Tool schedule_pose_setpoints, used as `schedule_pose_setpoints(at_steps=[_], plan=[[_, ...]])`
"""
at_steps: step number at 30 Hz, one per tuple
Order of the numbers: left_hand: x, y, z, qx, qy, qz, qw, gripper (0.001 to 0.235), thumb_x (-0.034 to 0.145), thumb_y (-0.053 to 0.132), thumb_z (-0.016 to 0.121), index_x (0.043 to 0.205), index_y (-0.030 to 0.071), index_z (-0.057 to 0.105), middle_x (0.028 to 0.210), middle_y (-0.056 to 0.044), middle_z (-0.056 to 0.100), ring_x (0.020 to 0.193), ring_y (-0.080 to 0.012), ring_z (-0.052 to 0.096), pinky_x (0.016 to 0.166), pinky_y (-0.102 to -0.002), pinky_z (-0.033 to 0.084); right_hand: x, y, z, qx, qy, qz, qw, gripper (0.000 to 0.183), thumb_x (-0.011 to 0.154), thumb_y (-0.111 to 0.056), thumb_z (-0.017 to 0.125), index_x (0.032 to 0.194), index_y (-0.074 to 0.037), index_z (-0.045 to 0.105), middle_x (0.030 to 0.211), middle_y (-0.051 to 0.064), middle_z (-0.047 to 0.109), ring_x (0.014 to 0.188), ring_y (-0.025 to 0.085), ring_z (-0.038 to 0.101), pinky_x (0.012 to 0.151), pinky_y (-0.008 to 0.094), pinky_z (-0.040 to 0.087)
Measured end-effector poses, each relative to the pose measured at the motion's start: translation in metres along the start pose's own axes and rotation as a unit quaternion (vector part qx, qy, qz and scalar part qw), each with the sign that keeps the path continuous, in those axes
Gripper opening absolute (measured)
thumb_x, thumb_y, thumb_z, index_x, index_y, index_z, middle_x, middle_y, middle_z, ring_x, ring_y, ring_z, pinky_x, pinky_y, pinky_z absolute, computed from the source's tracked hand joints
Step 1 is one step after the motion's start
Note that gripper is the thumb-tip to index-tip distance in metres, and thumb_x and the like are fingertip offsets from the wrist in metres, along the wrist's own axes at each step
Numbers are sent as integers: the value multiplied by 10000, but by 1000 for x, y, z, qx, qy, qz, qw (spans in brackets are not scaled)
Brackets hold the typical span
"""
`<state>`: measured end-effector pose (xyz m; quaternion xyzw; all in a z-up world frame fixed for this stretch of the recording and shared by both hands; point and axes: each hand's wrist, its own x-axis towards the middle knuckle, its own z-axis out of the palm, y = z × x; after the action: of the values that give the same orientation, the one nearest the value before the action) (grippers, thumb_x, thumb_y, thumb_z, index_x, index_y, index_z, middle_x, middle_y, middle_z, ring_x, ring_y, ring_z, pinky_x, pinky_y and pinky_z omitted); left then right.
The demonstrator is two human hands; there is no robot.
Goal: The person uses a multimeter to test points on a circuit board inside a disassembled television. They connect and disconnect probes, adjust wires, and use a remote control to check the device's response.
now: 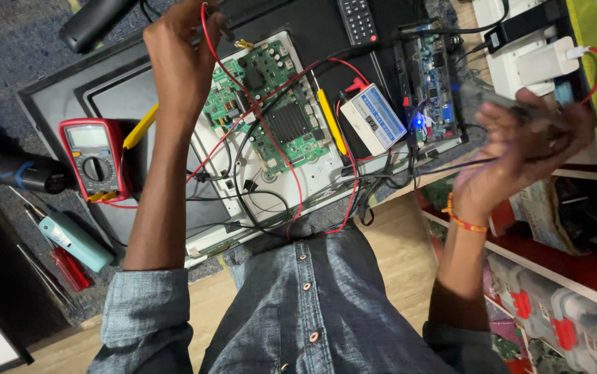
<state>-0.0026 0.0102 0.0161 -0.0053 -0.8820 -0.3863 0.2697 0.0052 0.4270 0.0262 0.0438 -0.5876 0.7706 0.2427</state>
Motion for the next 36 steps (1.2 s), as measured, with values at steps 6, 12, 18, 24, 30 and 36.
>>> schedule_pose_setpoints(at_steps=[6,12,18,24,30,36], plan=[[-2,0,0,-34,0,-3,999,131,1024,-20,721,1142,-75,701,1027,-209,744,901,-269,763,837,-343,612,5,-8,-15,-277,-137,-86,947,177,1237,-128,612,1338,16,601,1155,152,696,992,223,729,853,287,606],[-4,5,-4,-39,-7,-24,999,115,1053,-22,711,1150,-83,706,1031,-201,746,915,-226,766,863,-341,620,22,-17,-33,-421,-106,-150,888,281,1197,-267,581,1227,8,630,1080,91,656,862,201,626,739,306,482],[-2,8,-3,-47,-16,-26,998,108,1047,-23,709,1131,-89,696,1021,-207,735,920,-241,763,897,-336,635,66,-14,-24,-287,-107,-171,936,251,1222,-223,553,1280,21,541,1204,90,650,929,175,620,797,292,526],[-2,10,-5,-22,-8,-25,999,135,1055,8,729,1150,-84,704,1060,-221,740,943,-277,765,881,-362,607,108,10,5,-349,-220,-112,904,99,1123,-51,617,1200,-8,661,1276,99,642,1073,156,667,886,264,637],[-3,15,-5,-17,-6,-52,998,150,1046,40,731,1141,-73,708,1045,-224,744,956,-285,770,877,-360,589,134,129,58,-434,-391,-200,786,388,1002,-183,835,1295,23,686,1410,165,631,1324,369,606,1153,456,482],[-5,17,-8,1,-4,-79,997,181,1037,58,732,1157,-76,712,1059,-226,749,960,-272,768,848,-350,584,137,215,70,-373,-427,-117,815,361,1143,-280,645,1352,14,637,1455,226,599,1347,413,563,1114,476,469]])
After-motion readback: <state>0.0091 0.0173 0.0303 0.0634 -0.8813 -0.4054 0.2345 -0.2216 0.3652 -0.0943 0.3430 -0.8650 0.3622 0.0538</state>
